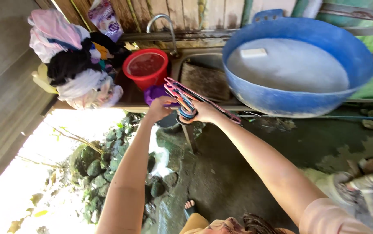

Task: The recorder is sorting through a pile of laundry and hanging various items of clothing on hangers and a clothesline.

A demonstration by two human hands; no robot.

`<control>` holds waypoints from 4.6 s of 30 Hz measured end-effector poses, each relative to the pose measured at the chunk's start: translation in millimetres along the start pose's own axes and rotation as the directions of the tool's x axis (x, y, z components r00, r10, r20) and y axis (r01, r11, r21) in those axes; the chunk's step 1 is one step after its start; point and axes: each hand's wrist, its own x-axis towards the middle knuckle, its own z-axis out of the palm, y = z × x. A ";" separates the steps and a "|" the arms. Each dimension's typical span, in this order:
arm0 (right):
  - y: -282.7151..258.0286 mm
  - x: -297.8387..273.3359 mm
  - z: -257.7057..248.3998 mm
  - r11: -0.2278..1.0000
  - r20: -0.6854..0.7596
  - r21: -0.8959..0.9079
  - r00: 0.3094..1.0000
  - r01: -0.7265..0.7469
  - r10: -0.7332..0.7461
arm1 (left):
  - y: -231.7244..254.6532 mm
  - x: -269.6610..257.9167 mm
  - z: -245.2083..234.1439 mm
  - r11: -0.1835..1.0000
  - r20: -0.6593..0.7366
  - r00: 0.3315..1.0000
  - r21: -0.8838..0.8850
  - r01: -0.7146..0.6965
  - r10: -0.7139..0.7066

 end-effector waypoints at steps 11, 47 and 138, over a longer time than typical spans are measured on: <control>14.4 63.2 10.0 0.882 0.075 -0.344 0.927 -0.321 0.367 | -102.7 62.3 -4.4 0.878 0.121 0.978 0.469 0.096 -0.171; 66.9 158.2 88.3 0.837 0.157 -0.529 0.986 0.137 -0.062 | -18.1 51.9 -129.9 0.531 -0.495 0.815 0.623 0.575 -0.302; -307.0 5.7 372.7 0.448 0.611 0.762 0.748 -0.467 -0.260 | 58.3 -475.1 -87.9 0.633 -0.426 0.523 -0.706 0.318 -0.738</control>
